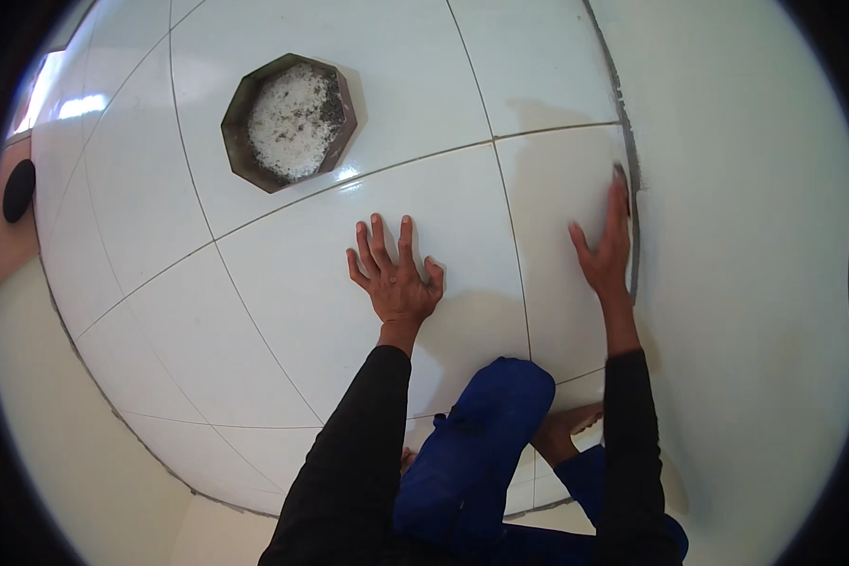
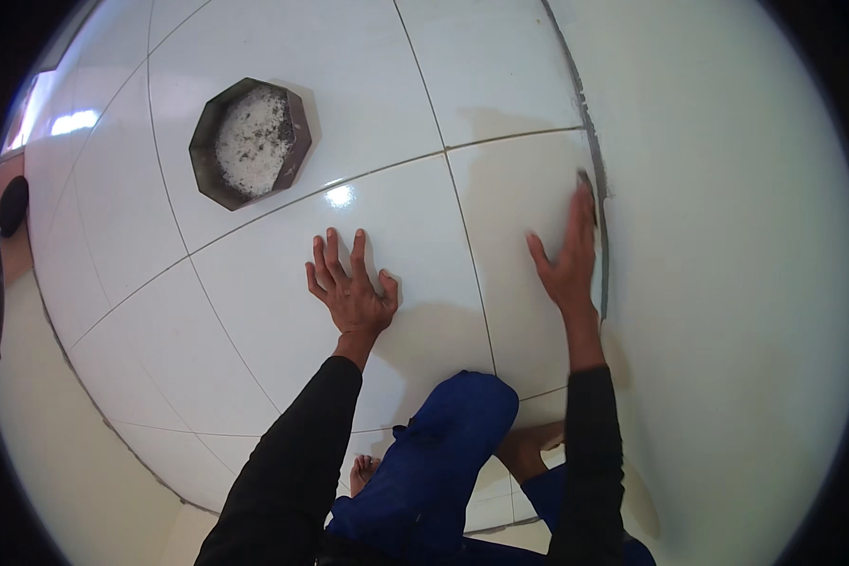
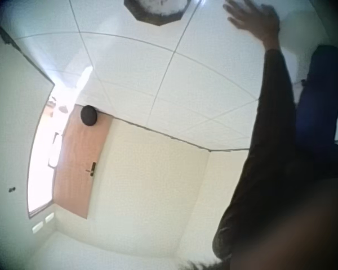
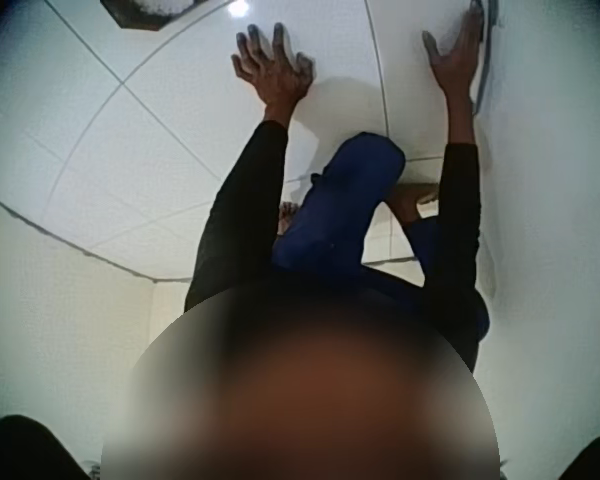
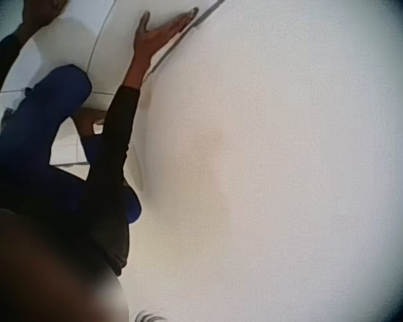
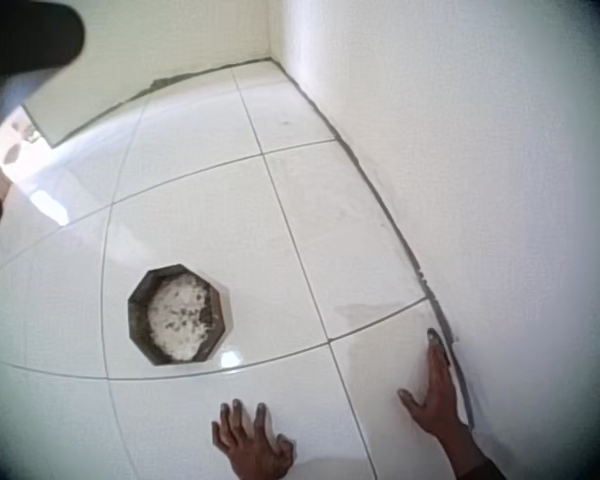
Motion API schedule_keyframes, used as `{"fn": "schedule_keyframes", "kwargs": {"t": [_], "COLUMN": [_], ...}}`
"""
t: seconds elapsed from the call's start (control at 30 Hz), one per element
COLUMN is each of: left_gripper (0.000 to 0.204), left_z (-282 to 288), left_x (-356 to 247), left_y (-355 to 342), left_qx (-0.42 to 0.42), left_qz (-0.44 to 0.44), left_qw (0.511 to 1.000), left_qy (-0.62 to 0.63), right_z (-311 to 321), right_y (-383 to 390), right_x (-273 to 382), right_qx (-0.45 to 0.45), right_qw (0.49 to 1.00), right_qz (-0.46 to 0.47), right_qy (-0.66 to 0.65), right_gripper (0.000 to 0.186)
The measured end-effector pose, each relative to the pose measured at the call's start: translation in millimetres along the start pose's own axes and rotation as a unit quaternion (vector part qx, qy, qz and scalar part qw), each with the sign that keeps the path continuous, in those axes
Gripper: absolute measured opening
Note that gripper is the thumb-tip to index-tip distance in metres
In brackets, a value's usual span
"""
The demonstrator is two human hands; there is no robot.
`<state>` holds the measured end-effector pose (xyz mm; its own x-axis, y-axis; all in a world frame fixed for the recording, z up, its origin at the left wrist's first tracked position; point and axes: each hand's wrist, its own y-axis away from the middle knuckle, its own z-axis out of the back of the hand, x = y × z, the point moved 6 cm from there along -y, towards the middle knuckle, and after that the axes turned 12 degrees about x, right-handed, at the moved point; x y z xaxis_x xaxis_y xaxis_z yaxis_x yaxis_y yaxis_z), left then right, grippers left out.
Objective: Applying and cleaning grout between floor tiles using a small tool and a cloth.
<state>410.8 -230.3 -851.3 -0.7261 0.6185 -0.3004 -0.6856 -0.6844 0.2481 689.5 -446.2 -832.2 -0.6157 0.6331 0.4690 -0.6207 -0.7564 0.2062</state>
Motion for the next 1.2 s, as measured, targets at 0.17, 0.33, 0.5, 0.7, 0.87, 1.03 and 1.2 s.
{"fn": "schedule_keyframes", "kwargs": {"t": [0.17, 0.33, 0.5, 0.7, 0.87, 1.03, 1.2], "left_gripper": [0.073, 0.072, 0.072, 0.072, 0.076, 0.075, 0.076], "left_z": [-6, 1, -2, 8, -1, -1, 0], "left_x": [8, 1, -6, 16, -4, 7, 1], "left_y": [2, 0, 0, 3, -5, 3, 0], "left_qx": [-0.004, -0.006, 0.000, 0.004, 0.010, 0.016, 0.006], "left_qz": [0.004, 0.000, -0.001, 0.010, 0.007, 0.016, 0.004], "left_qw": [1.000, 1.000, 1.000, 1.000, 1.000, 1.000, 1.000], "left_qy": [-0.010, -0.011, 0.001, -0.024, 0.005, 0.000, 0.010], "right_z": [-79, -57, 16, -91, -49, -78, -65], "right_y": [-52, -98, -204, -70, -146, -7, -61], "right_x": [153, 119, 44, 182, 140, 168, 169], "right_qx": [0.054, 0.021, -0.078, 0.162, -0.011, 0.103, 0.055], "right_qw": [0.972, 0.982, 0.996, 0.969, 0.995, 0.992, 0.995], "right_qz": [0.184, 0.180, 0.050, 0.184, 0.094, 0.063, 0.077], "right_qy": [-0.135, -0.055, 0.012, -0.006, -0.019, -0.044, -0.028], "right_gripper": [0.108, 0.113, 0.102, 0.120, 0.110, 0.107, 0.103]}}
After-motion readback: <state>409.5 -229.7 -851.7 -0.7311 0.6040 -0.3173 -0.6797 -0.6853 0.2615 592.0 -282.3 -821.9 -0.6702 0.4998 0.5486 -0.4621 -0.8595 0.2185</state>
